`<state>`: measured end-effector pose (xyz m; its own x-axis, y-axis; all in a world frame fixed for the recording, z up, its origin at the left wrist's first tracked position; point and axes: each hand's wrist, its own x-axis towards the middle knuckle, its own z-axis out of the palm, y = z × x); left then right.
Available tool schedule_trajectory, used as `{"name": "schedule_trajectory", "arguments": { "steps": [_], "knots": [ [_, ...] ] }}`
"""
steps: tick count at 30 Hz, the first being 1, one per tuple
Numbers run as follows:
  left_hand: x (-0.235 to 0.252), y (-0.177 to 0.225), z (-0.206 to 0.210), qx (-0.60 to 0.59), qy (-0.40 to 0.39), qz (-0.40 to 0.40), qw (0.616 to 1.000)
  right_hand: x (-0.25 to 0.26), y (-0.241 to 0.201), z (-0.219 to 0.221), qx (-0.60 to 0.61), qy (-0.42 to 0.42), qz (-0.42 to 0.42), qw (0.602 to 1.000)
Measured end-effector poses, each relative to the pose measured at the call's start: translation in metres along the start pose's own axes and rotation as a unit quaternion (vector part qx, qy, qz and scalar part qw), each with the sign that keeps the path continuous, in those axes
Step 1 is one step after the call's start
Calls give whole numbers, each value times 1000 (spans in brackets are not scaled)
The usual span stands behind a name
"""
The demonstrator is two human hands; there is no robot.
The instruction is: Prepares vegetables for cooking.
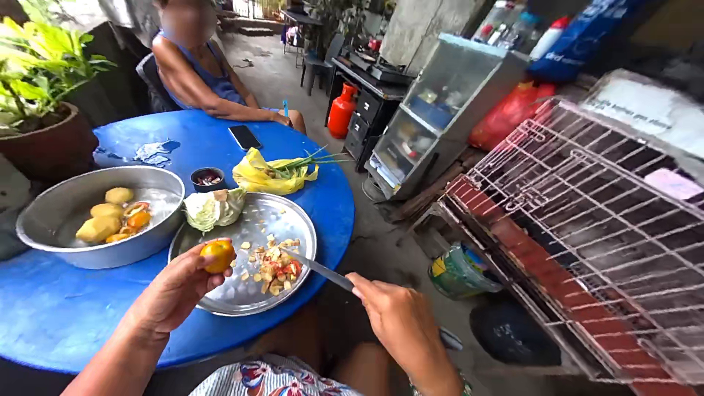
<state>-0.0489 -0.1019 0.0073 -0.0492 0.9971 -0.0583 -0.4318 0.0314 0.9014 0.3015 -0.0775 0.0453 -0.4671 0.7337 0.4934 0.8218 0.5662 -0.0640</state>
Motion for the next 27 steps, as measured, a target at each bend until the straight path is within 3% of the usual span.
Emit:
{"name": "schedule_trajectory", "arguments": {
  "steps": [5,10,12,17,22,24,27],
  "knots": [
    [-4,7,2,96,27,59,993,4,-7,-18,70,87,12,994],
    [2,-6,-9,275,40,105,955,0,-17,20,22,-16,2,1000],
    [6,-12,-14,355,51,108,927,4,-14,16,40,-2,0,999],
    [11,-22,-16,389,64,112,912,22,-7,9,123,82,-1,989],
    [4,-33,-25,456,77,210,861,43,19,31,195,5,57,979],
    [1,-36,-31,466,72,243,848,50,29,31,269,-38,127,954],
    [2,-43,-40,493,75,299,814,71,37,34,472,-47,214,854]
  ]
}}
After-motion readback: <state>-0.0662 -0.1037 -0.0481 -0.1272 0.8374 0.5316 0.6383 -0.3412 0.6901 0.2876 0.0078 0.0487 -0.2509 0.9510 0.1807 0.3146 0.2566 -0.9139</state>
